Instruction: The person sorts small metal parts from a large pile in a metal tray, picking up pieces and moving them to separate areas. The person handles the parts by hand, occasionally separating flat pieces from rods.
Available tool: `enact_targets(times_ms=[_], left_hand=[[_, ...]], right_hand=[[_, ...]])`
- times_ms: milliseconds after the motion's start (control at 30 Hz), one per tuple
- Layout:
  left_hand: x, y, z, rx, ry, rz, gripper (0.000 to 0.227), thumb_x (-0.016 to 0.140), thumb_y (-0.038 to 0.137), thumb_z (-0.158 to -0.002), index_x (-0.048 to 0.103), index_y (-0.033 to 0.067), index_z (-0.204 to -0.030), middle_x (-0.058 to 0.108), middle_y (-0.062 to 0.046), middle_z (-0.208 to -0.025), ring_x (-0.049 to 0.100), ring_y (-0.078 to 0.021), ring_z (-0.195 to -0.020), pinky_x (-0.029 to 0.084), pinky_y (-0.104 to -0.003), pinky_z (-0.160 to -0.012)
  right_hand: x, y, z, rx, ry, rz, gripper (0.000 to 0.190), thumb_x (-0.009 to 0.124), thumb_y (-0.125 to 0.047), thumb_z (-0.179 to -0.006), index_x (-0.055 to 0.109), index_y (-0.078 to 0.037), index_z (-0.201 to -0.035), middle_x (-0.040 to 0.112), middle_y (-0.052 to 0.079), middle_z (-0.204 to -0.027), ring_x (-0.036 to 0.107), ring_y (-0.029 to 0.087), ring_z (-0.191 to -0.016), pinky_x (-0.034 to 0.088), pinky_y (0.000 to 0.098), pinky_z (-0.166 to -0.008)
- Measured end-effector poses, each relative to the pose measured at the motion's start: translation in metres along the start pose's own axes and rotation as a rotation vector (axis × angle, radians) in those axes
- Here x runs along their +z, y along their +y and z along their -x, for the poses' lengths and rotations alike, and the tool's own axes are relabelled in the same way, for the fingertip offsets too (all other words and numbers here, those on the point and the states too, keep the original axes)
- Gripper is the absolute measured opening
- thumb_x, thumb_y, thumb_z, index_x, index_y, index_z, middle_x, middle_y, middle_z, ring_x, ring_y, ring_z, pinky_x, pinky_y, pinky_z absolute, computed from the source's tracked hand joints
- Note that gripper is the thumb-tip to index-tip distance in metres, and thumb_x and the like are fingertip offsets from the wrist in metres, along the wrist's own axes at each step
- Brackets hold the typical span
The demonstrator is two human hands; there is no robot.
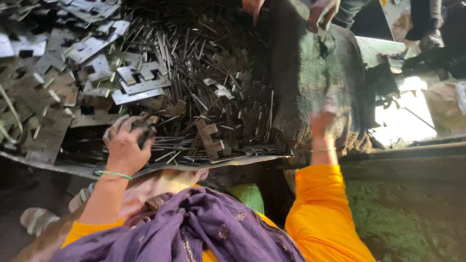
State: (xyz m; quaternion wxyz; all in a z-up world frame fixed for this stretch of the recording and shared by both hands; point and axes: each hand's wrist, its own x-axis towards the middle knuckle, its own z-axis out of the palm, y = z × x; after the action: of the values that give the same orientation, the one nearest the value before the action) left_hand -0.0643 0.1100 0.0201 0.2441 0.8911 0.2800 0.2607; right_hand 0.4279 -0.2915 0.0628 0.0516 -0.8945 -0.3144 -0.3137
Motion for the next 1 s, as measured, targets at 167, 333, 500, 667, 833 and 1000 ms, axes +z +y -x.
enact_targets(times_ms=[167, 333, 500, 667, 833, 1000], left_hand=[[-0.017, -0.007, 0.004, -0.409, 0.251, 1.111, 0.022, 0.078, 0.021, -0.093, 0.078, 0.0182, -0.114, 0.074, -0.002, -0.122, 0.069, -0.0257, -0.11, 0.05, -0.046, -0.104], [-0.057, -0.006, -0.006, -0.512, 0.502, 2.066, 0.021, 0.076, 0.023, -0.088, 0.073, 0.0062, -0.1, 0.075, -0.009, -0.111, 0.071, -0.0315, -0.112, 0.056, -0.051, -0.103], [-0.067, -0.008, -0.017, -0.384, 0.411, 2.02, 0.018, 0.074, 0.019, -0.097, 0.071, 0.0076, -0.11, 0.071, -0.004, -0.111, 0.069, -0.0264, -0.112, 0.057, -0.042, -0.102], [-0.013, -0.023, -0.016, -0.34, 0.216, 0.543, 0.011, 0.069, 0.016, -0.101, 0.07, 0.0076, -0.107, 0.071, -0.011, -0.101, 0.07, -0.0342, -0.093, 0.056, -0.041, -0.081], [0.034, -0.05, -0.001, -0.004, -0.103, -0.415, 0.016, 0.06, 0.014, -0.093, 0.071, 0.0132, -0.105, 0.073, -0.012, -0.102, 0.065, -0.0351, -0.102, 0.056, -0.042, -0.087], [0.026, -0.068, -0.003, 0.122, -0.238, -0.393, 0.022, 0.056, 0.018, -0.09, 0.069, 0.0149, -0.107, 0.07, -0.007, -0.103, 0.063, -0.0306, -0.102, 0.053, -0.044, -0.087]], right_hand=[[-0.03, -0.01, -0.016, 0.097, -0.293, -0.055, 0.078, 0.058, 0.009, -0.083, 0.041, 0.003, -0.159, 0.059, 0.029, -0.137, 0.063, 0.047, -0.111, 0.054, 0.0481, -0.093], [-0.075, -0.163, 0.006, 0.108, -0.369, -0.688, 0.037, 0.079, -0.018, -0.09, 0.068, -0.002, -0.122, 0.071, 0.02, -0.114, 0.069, 0.033, -0.102, 0.056, 0.0381, -0.087], [-0.077, -0.296, 0.038, -0.466, -0.453, -0.603, 0.069, 0.091, -0.028, -0.076, 0.061, 0.002, -0.13, 0.06, 0.03, -0.129, 0.061, 0.044, -0.111, 0.053, 0.0454, -0.089], [-0.057, -0.321, 0.057, -0.382, -0.712, -0.484, 0.073, 0.085, -0.018, -0.075, 0.058, 0.0, -0.141, 0.066, 0.021, -0.115, 0.063, 0.041, -0.108, 0.052, 0.0464, -0.092], [-0.046, -0.31, 0.078, -0.224, -0.708, -1.046, 0.04, 0.076, 0.0, -0.077, 0.074, -0.003, -0.117, 0.072, 0.013, -0.11, 0.072, 0.029, -0.101, 0.059, 0.0373, -0.087], [-0.067, -0.277, 0.068, 0.246, -0.914, -1.657, 0.031, 0.066, 0.017, -0.087, 0.071, 0.0, -0.112, 0.072, 0.009, -0.112, 0.073, 0.02, -0.098, 0.063, 0.0391, -0.088]])
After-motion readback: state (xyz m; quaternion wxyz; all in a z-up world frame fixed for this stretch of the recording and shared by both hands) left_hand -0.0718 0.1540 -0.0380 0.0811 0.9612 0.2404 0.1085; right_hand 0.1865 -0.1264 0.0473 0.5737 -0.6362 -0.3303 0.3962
